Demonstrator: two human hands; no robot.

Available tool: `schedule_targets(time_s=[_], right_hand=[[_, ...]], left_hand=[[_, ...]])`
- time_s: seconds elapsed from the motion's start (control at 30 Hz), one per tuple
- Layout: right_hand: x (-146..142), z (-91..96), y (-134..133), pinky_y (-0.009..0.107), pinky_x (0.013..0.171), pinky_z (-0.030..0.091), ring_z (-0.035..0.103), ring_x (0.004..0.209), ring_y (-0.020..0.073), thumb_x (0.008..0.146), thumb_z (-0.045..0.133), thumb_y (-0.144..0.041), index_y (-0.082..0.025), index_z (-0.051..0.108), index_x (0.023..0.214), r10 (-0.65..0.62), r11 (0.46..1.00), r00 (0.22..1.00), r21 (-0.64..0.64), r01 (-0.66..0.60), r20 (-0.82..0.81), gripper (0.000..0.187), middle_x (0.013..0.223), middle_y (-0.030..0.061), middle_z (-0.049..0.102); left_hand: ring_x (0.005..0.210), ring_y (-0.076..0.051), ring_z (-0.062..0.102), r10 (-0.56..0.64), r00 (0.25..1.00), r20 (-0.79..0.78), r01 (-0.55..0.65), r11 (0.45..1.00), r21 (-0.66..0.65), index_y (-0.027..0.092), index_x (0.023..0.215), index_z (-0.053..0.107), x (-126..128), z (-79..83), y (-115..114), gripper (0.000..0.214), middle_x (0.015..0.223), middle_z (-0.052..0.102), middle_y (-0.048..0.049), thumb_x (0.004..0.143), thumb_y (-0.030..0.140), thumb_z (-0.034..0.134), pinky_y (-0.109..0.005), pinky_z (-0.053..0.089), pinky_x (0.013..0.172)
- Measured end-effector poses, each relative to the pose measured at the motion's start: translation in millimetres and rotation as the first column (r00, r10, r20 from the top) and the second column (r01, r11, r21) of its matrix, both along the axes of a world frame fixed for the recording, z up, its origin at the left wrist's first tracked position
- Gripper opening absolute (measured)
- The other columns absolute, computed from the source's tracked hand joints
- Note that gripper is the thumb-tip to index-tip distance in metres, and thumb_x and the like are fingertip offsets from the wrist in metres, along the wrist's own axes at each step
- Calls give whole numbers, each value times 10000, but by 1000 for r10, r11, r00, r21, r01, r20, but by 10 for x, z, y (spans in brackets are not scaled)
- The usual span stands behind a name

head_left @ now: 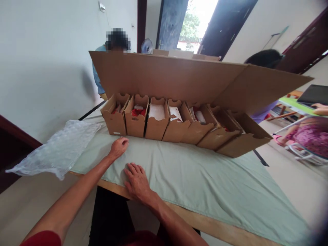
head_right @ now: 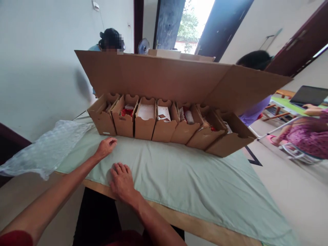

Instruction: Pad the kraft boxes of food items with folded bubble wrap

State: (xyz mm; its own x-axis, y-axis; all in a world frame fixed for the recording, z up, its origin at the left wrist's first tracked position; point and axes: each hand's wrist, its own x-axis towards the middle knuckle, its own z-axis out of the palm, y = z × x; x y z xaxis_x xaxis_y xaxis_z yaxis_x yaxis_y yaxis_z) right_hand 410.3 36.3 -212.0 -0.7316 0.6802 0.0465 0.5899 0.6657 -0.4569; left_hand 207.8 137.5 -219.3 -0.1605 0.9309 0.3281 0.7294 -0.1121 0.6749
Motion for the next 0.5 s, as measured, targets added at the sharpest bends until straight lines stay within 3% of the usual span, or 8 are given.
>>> schedule_targets(time_s=[0.07,0.13,0.17,0.27,0.37,0.43,0.5], right_hand=[[121,216,79,487,1160,407,510,1411,312,899,701,-295,-171,687,1302,189,979,982,-78,-187,21,422,1483,153,589],[233,533,253,392,1066,492,646,1253,254,924,679,-314,-210,735,1230,386,909,923,-172,-381,-5,328,1284,102,731],[264,725,376,367,1034,509,687,1178,239,934,664,-312,-225,749,1209,408,894,913,-194,-404,-21,300,1190,82,770],[182,1378,856,351,907,546,737,997,239,942,645,-299,-213,771,1157,348,928,937,-131,-350,-34,264,1105,93,791],[-211,1997,1442,288,843,516,717,943,185,989,537,-231,-156,766,1121,315,948,940,7,-317,-128,275,1067,96,784],[-608,2283,1837,262,761,477,676,824,154,960,553,-182,-123,773,1045,251,962,962,135,-236,-110,243,957,74,771],[-1039,2418,2197,254,757,444,646,814,143,937,549,-134,-121,781,995,200,955,979,229,-188,-30,240,889,50,751]], left_hand=[[816,-208,681,25,1000,11,-25,1000,15,209,850,725,-19,-80,-6,185,848,752,-49,801,169,551,-350,566,832],[864,-218,682,43,999,23,-44,998,35,217,841,732,15,-158,-11,183,852,756,-49,797,157,565,-363,555,871],[888,-223,681,48,998,31,-49,998,44,220,843,737,36,-191,-15,183,861,759,-50,801,154,571,-369,548,890],[913,-229,680,51,997,56,-55,997,62,213,868,752,68,-260,-20,198,890,765,-63,826,144,571,-378,534,908],[904,-227,680,56,995,80,-61,996,70,204,873,758,65,-293,-5,214,885,765,-66,833,118,565,-374,526,898],[893,-221,680,61,994,89,-68,995,73,206,861,757,63,-304,12,215,873,764,-60,829,107,569,-371,520,899],[888,-216,681,64,994,89,-71,995,74,213,855,756,67,-314,28,214,868,764,-53,831,107,572,-367,515,898]])
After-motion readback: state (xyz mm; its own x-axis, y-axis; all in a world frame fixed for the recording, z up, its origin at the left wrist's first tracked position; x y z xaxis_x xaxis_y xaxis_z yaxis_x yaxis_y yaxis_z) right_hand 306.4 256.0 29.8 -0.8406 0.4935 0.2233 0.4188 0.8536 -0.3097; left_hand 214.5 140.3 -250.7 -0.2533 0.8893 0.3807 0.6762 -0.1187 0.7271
